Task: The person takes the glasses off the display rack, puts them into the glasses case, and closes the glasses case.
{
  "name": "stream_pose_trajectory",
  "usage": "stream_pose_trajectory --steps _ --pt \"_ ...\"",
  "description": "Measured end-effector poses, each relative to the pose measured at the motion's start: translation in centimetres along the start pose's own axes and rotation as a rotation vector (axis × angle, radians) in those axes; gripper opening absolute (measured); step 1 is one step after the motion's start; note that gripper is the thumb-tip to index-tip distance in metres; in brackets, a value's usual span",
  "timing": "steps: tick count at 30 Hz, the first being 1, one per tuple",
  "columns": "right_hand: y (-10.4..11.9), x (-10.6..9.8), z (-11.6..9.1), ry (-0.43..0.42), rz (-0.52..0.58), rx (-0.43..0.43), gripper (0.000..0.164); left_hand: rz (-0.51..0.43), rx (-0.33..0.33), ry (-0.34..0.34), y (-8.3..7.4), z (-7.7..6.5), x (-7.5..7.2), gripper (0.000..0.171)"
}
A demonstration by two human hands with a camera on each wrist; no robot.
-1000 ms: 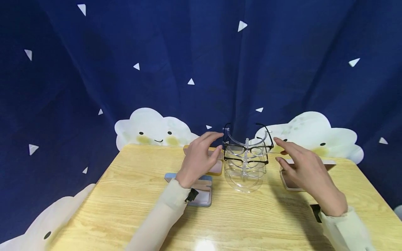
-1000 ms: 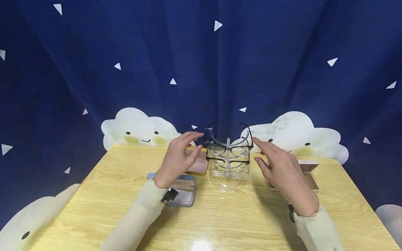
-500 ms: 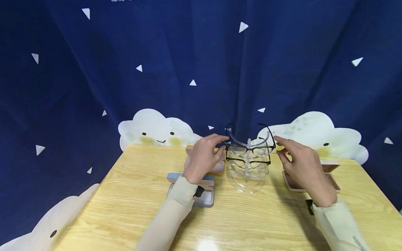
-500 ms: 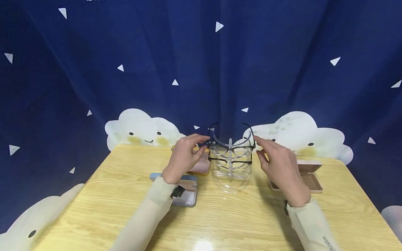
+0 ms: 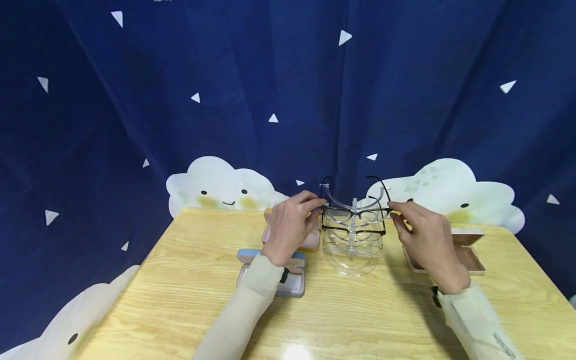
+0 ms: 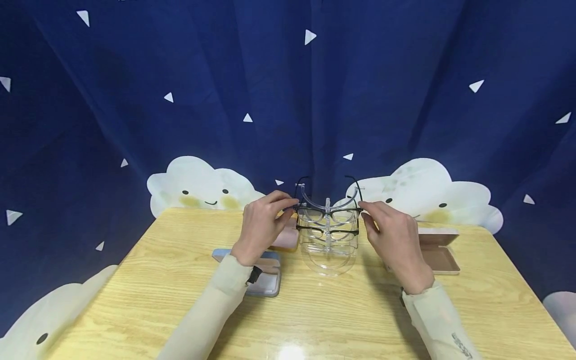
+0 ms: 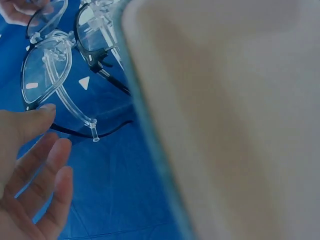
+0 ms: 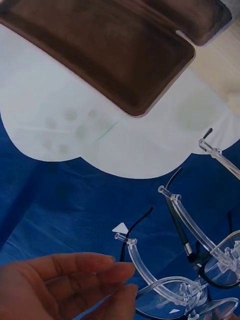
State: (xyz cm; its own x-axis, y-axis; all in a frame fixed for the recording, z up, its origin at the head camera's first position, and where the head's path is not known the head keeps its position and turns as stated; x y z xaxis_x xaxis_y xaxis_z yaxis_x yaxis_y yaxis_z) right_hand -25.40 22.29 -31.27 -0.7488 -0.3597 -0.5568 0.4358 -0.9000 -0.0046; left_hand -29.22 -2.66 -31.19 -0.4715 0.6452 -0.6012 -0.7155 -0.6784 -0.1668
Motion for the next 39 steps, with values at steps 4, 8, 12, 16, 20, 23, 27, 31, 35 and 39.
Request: stream_pose_trajectory --steps 4,8,12,16,20,23,27,31,35,39 --pt "0.1 0.1 0.1 -0.011 -0.006 -0.008 0.030 0.007 0.019 -0.012 -0.1 0.2 -0.1 0.016" --pt "0.2 0.1 0.1 -0.021 -0.001 -0.017 0.028 0.035 0.054 -0.027 -0.2 0.1 0.0 0.014" --pt "0.2 -0.2 0.1 -0.039 0.004 -0.020 0.026 0.051 0.091 -0.047 -0.5 0.0 0.0 0.013" --pt "0.1 -0.4 0.2 -0.057 0.018 -0.012 0.025 0.046 0.107 -0.069 -0.7 0.0 -0.2 0.014" --pt "0.2 -0.6 0.0 -0.065 0.022 -0.012 0.026 0.045 0.113 -0.087 -0.8 -0.1 -0.5 0.015" --pt "0.2 -0.8 0.0 -0.081 0.041 -0.010 0.025 0.038 0.125 -0.108 -1.1 -0.1 -0.8 0.015" --pt "0.3 -1.1 0.0 -0.110 0.077 0.000 0.024 0.032 0.153 -0.134 -1.3 -0.1 -1.2 0.015" --pt "0.6 -1.8 0.0 -0.158 0.073 -0.014 0.023 0.029 0.197 -0.156 -1.7 -0.1 -1.8 0.013" --pt "1.0 -2.6 0.2 -0.201 0.081 -0.031 0.018 0.020 0.236 -0.181 -2.1 0.0 -2.5 0.013" --pt "1.2 -3.4 0.4 -0.212 0.112 -0.028 0.015 0.007 0.260 -0.197 -2.6 -0.1 -3.0 0.012"
Point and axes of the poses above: each hand's wrist, its own z-axis towards the middle knuckle, its own x-axis out of the palm, y = z × x, the point moved 7 cm from there along z, towards the middle knuckle, and after that the axes turned 8 degrees about -z, right-handed, at the moved point
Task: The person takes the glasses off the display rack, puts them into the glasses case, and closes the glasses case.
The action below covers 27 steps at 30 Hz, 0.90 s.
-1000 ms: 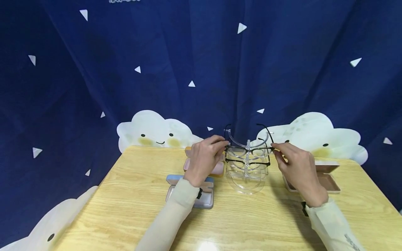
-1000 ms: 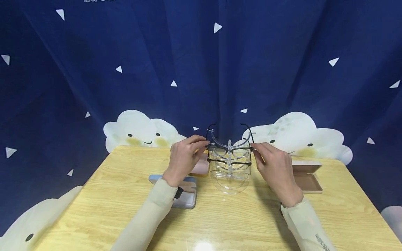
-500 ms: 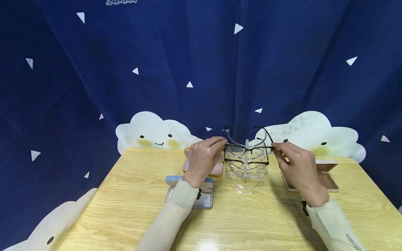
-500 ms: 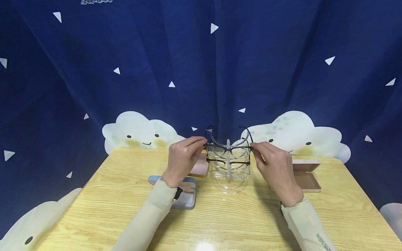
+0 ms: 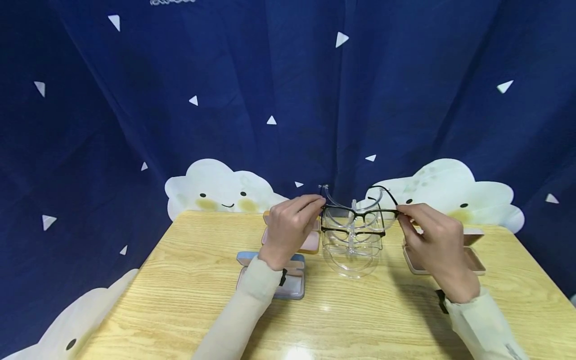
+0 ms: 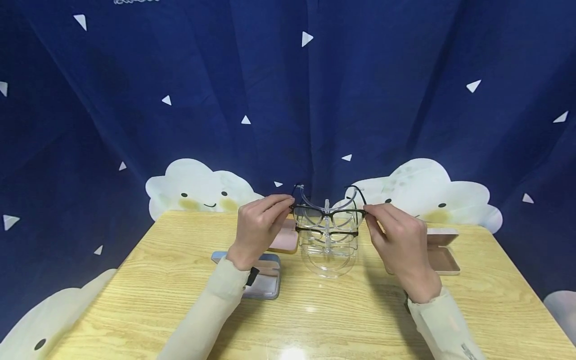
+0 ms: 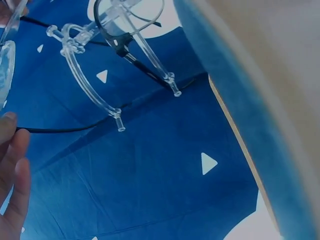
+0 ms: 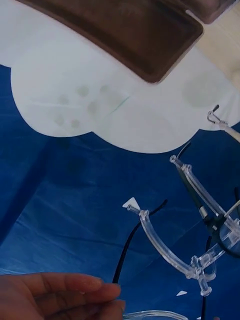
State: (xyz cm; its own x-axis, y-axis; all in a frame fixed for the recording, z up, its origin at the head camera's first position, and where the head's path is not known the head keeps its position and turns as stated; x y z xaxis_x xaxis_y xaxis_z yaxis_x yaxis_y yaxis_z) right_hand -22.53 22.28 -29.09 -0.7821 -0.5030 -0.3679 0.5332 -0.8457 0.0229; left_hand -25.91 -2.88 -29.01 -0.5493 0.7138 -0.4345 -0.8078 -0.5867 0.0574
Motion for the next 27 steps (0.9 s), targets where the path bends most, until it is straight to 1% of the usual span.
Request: stream_pose_trajectory --steps 5,8,13,18,23,27 --pt "0.3 -1.1 0.5 -0.029 0.033 0.001 0.017 -0.023 0.044 -0.032 -0.5 0.0 -0.4 0.011" --pt "0.5 -1.8 0.8 -0.043 0.024 -0.016 0.022 -0.032 0.071 -0.049 -0.8 0.1 -0.6 0.011" --pt "0.9 -2.6 1.2 -0.007 -0.020 -0.043 0.029 -0.057 0.109 -0.068 -1.3 0.3 -1.2 0.012" --pt "1.4 -3.1 1.4 0.038 -0.064 -0.061 0.034 -0.075 0.126 -0.081 -1.6 0.5 -1.7 0.011" --pt "1.8 -3.4 1.6 0.041 -0.087 -0.074 0.040 -0.081 0.133 -0.089 -1.8 0.5 -2.0 0.011" --pt "2.1 -3.6 1.6 0.038 -0.104 -0.098 0.045 -0.089 0.141 -0.076 -1.8 0.4 -2.0 0.010"
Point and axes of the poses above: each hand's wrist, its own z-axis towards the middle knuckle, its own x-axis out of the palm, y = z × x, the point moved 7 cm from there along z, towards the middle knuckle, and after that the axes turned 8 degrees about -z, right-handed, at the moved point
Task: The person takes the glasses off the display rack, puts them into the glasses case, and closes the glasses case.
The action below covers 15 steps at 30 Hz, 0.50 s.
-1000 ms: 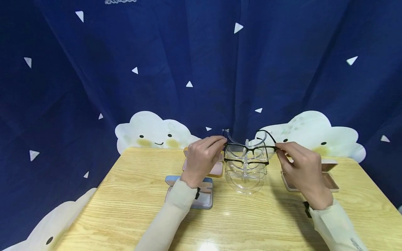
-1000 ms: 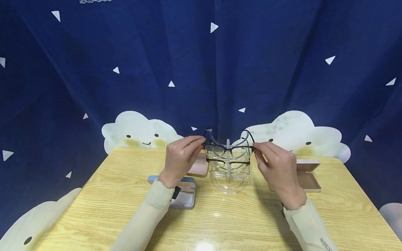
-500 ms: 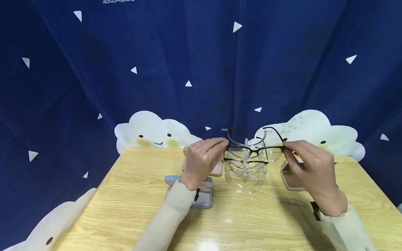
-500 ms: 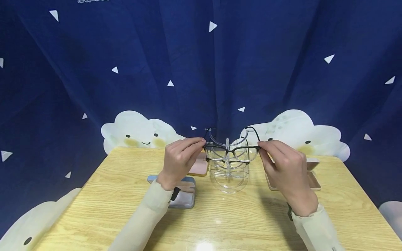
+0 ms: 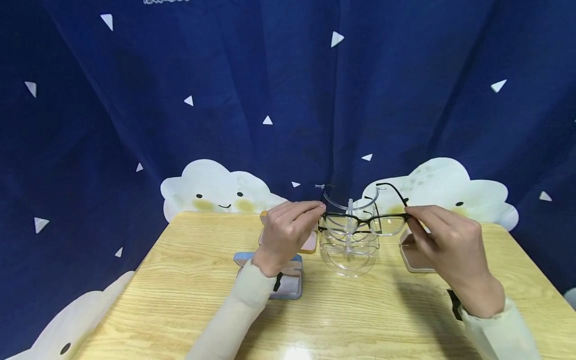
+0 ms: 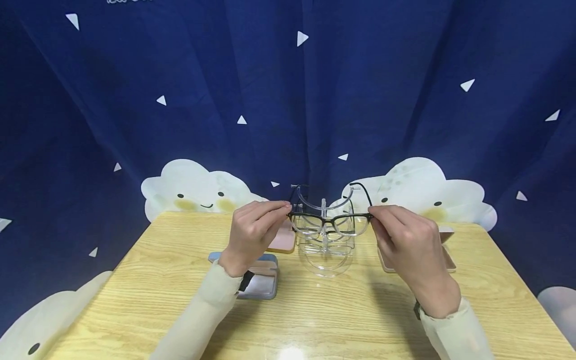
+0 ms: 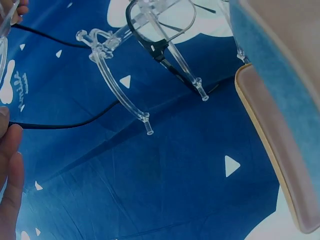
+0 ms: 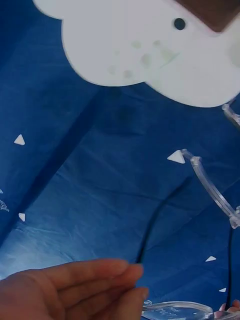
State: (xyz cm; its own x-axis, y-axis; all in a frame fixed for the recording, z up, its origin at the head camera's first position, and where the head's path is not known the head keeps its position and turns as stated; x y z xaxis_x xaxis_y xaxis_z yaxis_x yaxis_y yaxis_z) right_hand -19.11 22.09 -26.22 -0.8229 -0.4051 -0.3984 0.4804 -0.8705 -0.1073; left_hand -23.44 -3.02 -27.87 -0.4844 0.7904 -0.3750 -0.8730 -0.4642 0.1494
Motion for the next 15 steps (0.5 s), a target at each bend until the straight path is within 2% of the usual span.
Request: stream_pose_trajectory --steps 6,10,15 --pt "0.59 -0.33 0.00 0.022 -0.006 -0.054 0.054 -0.042 0.001 0.021 0.05 -0.04 -0.17 0.015" --pt "0.90 -0.43 0.04 0.021 0.004 -0.076 0.053 -0.052 -0.012 0.009 0.23 0.01 -0.44 0.015" --pt "0.69 -0.74 -0.07 -0.034 0.043 -0.055 0.050 -0.059 -0.016 0.006 0.30 -0.03 -0.47 0.014"
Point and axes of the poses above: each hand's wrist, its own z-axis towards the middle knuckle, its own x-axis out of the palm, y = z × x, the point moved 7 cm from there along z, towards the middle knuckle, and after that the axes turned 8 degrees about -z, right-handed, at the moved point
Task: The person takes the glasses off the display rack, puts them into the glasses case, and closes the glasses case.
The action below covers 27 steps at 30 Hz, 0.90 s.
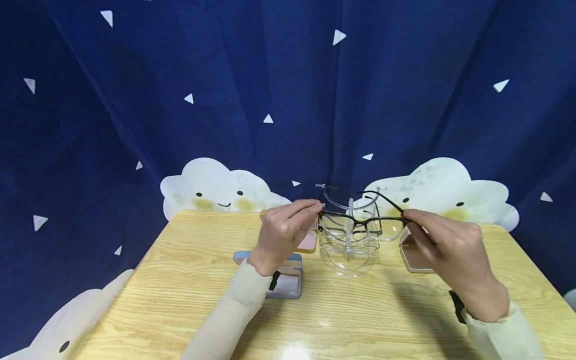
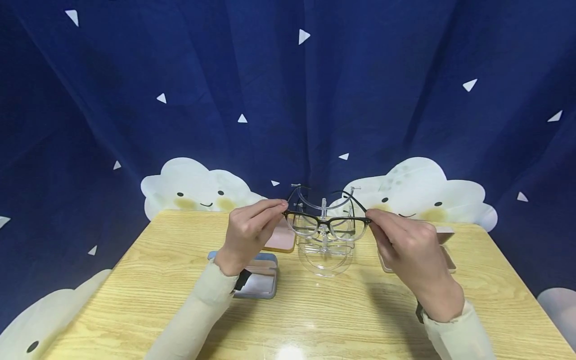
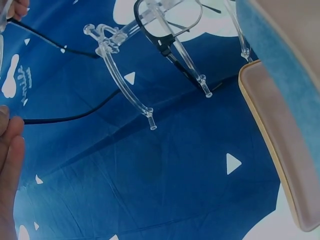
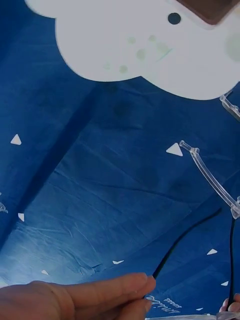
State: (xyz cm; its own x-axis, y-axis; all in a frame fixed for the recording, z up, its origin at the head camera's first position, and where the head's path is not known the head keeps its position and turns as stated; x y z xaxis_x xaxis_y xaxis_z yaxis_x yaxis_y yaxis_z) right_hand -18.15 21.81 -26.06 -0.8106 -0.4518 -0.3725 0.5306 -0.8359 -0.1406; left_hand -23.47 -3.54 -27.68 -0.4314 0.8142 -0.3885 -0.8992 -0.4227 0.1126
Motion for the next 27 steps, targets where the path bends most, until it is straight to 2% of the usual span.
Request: stream_pose_trajectory --steps 5,11,18,27 --pt "-0.58 -0.55 -0.06 -0.082 0.141 0.058 0.048 -0.011 0.002 0.002 -0.04 -0.05 0.06 0.016" --pt "-0.55 -0.56 0.23 -0.106 0.298 0.073 0.046 -0.009 -0.008 -0.009 0.18 0.08 -0.26 0.013" --pt "-0.18 -0.42 0.45 -0.102 0.568 0.083 0.037 -0.001 -0.029 -0.015 0.42 0.03 -0.60 0.013" --pt "-0.73 0.37 -0.12 -0.011 0.933 0.170 0.020 0.000 -0.030 -0.011 0.34 -0.03 -0.52 0.014"
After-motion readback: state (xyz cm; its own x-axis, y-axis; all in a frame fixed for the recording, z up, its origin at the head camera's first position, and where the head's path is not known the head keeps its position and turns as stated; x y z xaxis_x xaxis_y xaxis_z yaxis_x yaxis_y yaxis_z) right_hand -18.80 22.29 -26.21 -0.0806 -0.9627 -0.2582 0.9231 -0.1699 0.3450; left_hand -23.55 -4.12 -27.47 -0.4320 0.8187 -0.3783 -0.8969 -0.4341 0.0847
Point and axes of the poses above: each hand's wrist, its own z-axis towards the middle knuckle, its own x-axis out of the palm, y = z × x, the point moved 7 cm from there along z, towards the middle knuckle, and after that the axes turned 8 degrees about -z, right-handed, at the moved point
